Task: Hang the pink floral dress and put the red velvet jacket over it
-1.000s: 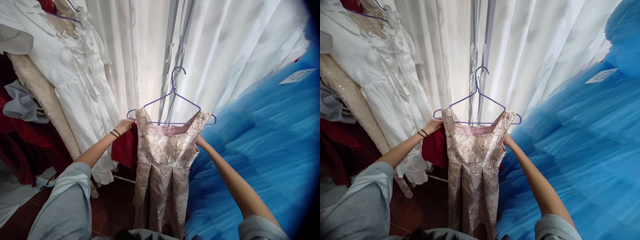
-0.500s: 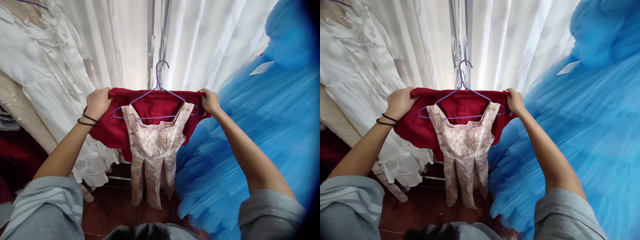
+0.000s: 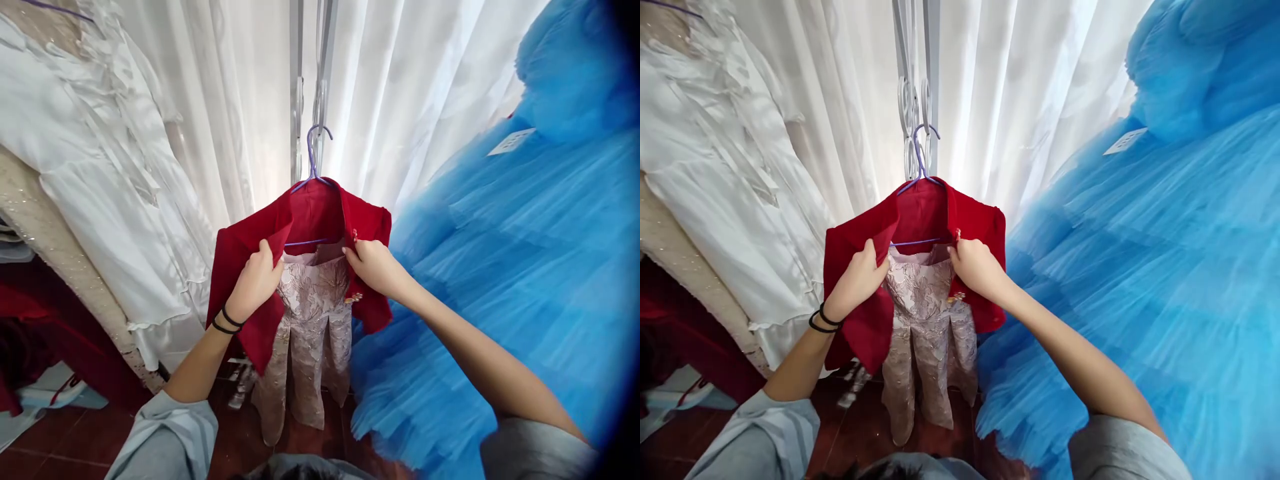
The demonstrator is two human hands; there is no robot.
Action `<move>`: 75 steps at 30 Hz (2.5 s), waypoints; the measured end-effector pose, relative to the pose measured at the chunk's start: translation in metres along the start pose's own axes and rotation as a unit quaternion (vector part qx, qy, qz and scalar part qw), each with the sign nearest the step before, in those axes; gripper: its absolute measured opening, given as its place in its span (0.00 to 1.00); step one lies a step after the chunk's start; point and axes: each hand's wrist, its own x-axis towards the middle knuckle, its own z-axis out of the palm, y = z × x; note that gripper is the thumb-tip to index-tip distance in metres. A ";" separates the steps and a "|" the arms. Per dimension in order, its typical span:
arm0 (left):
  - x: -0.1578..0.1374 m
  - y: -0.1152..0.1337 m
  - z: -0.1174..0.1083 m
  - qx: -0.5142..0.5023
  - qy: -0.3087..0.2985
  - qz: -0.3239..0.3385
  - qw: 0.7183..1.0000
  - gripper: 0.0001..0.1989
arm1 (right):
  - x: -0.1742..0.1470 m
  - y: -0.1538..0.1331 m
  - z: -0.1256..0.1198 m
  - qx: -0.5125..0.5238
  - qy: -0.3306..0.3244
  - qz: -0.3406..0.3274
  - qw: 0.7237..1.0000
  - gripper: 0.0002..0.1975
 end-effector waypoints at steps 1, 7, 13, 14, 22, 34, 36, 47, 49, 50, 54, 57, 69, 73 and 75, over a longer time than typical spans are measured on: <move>0.004 0.006 0.006 -0.066 0.027 0.025 0.997 0.19 | 0.002 -0.009 0.002 0.020 0.019 -0.018 0.999 0.18; 0.040 0.016 0.050 -0.188 0.014 0.078 0.979 0.30 | 0.014 -0.034 0.050 0.050 -0.033 -0.049 0.997 0.19; 0.028 -0.004 0.009 0.078 0.034 0.180 0.980 0.19 | 0.016 0.021 0.043 -0.032 0.031 -0.101 0.994 0.21; 0.030 -0.002 -0.002 0.133 0.075 0.229 0.961 0.19 | 0.022 0.031 0.034 -0.053 0.081 -0.143 0.985 0.21; 0.109 -0.004 -0.025 0.269 0.106 0.446 0.847 0.10 | 0.099 0.054 0.018 -0.080 0.188 -0.416 0.886 0.15; 0.148 -0.027 -0.028 0.097 0.062 0.419 0.901 0.17 | 0.135 0.065 0.012 0.334 0.166 -0.262 0.890 0.21; 0.153 -0.034 -0.028 0.037 0.061 0.382 0.922 0.14 | 0.131 0.064 0.010 0.323 0.158 -0.238 0.902 0.19; 0.167 -0.010 -0.027 -0.007 0.091 0.194 0.977 0.14 | 0.127 0.031 0.002 0.057 0.262 -0.197 0.943 0.27; 0.148 -0.012 -0.017 0.097 0.147 0.309 0.935 0.17 | 0.104 0.026 0.028 -0.010 0.279 -0.195 0.940 0.30; 0.138 -0.014 -0.012 0.149 0.154 0.383 0.899 0.17 | 0.088 0.023 0.043 -0.031 0.295 -0.186 0.937 0.31; 0.112 -0.018 0.010 0.303 0.088 0.557 0.768 0.14 | 0.024 0.009 0.114 -0.025 0.311 -0.124 0.942 0.23; 0.108 -0.010 0.022 0.331 0.042 0.575 0.747 0.13 | 0.007 0.000 0.157 -0.022 0.241 -0.045 0.969 0.28; 0.134 0.035 -0.014 0.146 -0.014 0.422 0.895 0.14 | -0.040 -0.035 0.065 0.393 0.317 -0.010 0.863 0.11; 0.153 0.032 -0.005 0.048 -0.067 0.348 0.934 0.14 | 0.010 -0.094 0.110 0.427 0.196 -0.093 0.878 0.12; 0.148 0.028 -0.003 -0.006 -0.063 0.333 0.941 0.19 | 0.041 -0.107 0.144 0.436 0.165 -0.107 0.878 0.17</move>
